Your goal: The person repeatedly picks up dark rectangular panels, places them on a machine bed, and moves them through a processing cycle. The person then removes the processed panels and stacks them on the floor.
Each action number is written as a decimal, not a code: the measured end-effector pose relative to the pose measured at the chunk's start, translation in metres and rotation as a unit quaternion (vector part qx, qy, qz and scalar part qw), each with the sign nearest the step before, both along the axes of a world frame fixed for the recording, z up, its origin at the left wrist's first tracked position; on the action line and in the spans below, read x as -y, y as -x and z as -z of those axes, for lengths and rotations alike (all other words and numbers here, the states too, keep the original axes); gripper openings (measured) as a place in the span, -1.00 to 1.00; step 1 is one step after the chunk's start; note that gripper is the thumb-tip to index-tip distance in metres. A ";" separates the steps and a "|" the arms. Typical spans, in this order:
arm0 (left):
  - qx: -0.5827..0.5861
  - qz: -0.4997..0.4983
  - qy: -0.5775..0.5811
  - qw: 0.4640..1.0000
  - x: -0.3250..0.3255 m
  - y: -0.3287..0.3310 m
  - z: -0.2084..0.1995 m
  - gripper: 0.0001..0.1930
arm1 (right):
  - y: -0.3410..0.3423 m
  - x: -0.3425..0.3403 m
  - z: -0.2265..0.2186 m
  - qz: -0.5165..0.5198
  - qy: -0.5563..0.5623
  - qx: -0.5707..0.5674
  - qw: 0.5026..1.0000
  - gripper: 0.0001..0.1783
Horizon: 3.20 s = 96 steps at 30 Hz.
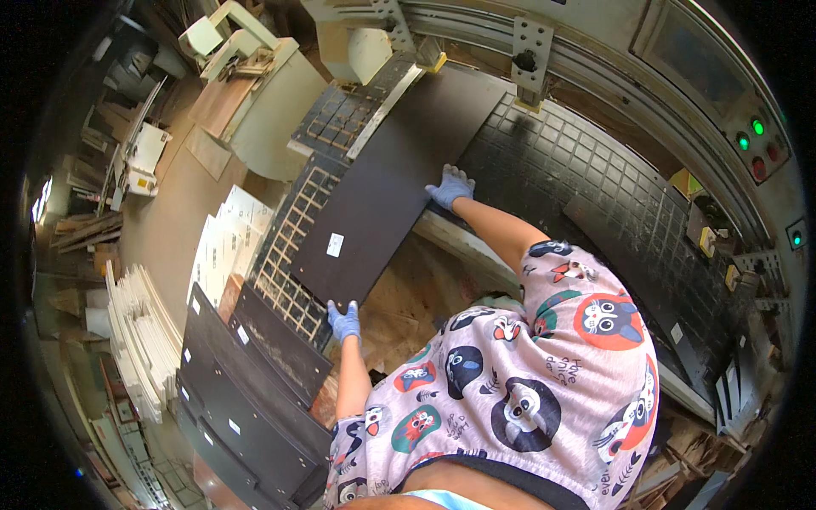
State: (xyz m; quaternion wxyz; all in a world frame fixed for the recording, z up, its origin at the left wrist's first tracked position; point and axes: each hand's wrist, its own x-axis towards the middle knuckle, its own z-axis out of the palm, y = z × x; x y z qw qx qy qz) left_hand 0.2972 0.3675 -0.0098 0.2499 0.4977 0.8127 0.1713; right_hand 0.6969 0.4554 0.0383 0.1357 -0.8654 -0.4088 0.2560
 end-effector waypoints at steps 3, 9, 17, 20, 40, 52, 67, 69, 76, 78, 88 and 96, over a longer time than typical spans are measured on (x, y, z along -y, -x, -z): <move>-0.005 -0.021 0.083 0.996 0.005 -0.030 -0.023 -0.05 | 0.000 -0.005 -0.004 0.004 0.060 0.031 0.998 -0.03; 0.016 -0.002 0.079 0.997 0.009 -0.058 -0.042 -0.04 | -0.024 -0.012 -0.026 -0.016 0.078 0.071 0.994 -0.04; 0.113 0.010 -0.012 0.993 0.010 -0.043 -0.041 -0.19 | -0.082 0.013 -0.055 0.060 -0.186 0.119 0.973 -0.31; 0.074 -0.028 -0.130 0.988 0.024 -0.025 -0.023 -0.33 | -0.112 0.047 -0.149 0.235 -0.578 -0.023 0.781 -0.45; 0.274 0.028 -0.217 0.937 -0.014 -0.078 -0.082 -0.46 | -0.193 0.017 -0.297 0.083 -0.419 0.538 0.726 -0.40; 0.312 0.051 -0.192 0.929 0.018 -0.066 -0.093 -0.44 | -0.184 0.047 -0.327 0.006 -0.261 0.526 0.810 -0.45; 0.331 0.383 -0.008 0.862 0.084 -0.137 -0.050 -0.51 | -0.059 0.496 -0.071 0.226 0.066 0.212 0.949 -0.42; 0.337 0.408 0.005 0.848 0.107 -0.165 -0.055 -0.51 | -0.080 0.539 -0.065 0.311 0.051 0.190 0.930 -0.41; 0.394 0.421 0.086 0.812 0.054 -0.197 0.015 -0.51 | -0.141 0.492 -0.056 0.407 0.134 0.188 0.884 -0.34; 0.375 0.429 0.093 0.817 0.057 -0.198 0.012 -0.51 | -0.165 0.495 -0.064 0.422 0.149 0.198 0.872 -0.31; 0.425 0.397 0.034 0.813 0.085 -0.167 0.022 -0.52 | -0.260 0.432 -0.104 0.408 0.185 0.313 0.837 -0.30; 0.228 0.558 -0.068 0.795 0.051 -0.182 -0.009 -0.48 | -0.226 0.395 -0.097 0.276 0.168 0.413 0.851 -0.35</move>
